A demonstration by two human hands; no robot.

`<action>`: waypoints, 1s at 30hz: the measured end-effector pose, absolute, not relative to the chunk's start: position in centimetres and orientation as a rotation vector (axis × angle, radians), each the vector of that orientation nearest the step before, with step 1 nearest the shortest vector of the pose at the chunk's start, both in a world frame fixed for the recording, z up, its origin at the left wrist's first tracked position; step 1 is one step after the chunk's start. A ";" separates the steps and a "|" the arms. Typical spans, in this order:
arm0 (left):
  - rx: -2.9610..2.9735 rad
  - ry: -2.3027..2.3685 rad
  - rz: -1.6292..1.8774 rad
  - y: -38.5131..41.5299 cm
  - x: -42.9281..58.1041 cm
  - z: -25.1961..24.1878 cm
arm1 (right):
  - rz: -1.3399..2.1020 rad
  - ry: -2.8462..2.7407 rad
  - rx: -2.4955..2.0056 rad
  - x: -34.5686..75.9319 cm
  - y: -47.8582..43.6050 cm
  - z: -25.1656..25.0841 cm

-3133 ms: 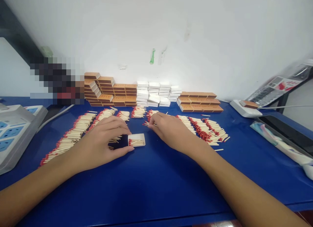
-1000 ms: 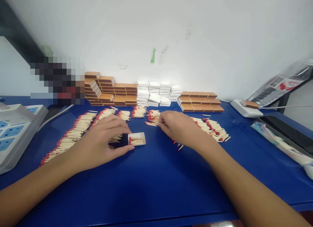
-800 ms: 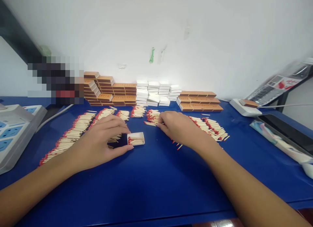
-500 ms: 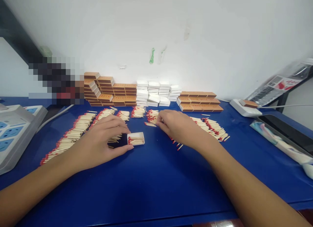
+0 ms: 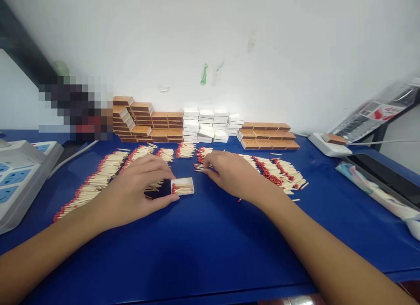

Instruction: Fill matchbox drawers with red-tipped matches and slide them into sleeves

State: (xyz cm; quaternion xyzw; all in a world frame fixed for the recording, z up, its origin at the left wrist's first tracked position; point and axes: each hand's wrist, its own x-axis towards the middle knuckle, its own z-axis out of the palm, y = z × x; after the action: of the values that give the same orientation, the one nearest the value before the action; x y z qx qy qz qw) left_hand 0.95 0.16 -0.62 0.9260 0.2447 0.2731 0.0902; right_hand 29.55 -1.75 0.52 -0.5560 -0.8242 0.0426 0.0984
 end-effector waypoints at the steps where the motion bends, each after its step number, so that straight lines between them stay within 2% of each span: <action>1: 2.755 0.726 0.811 0.2 1.0 -0.6 | 0.127 -2.440 -1.642 29.5 -1.7 0.5; 25: 2.768 0.721 0.818 0.2 1.1 -0.5 | 0.181 -2.490 -1.594 29.5 -1.8 0.5; 30: 2.770 0.728 0.806 0.1 1.0 -0.5 | 0.175 -2.390 -1.462 28.7 -2.8 1.4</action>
State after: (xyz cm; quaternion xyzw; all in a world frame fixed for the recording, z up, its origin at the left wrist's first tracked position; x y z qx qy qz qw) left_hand 1.05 0.07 -0.53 0.9277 0.2440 0.2699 0.0831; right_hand 28.69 -2.78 1.42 -0.5136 -0.8395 0.0616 0.1663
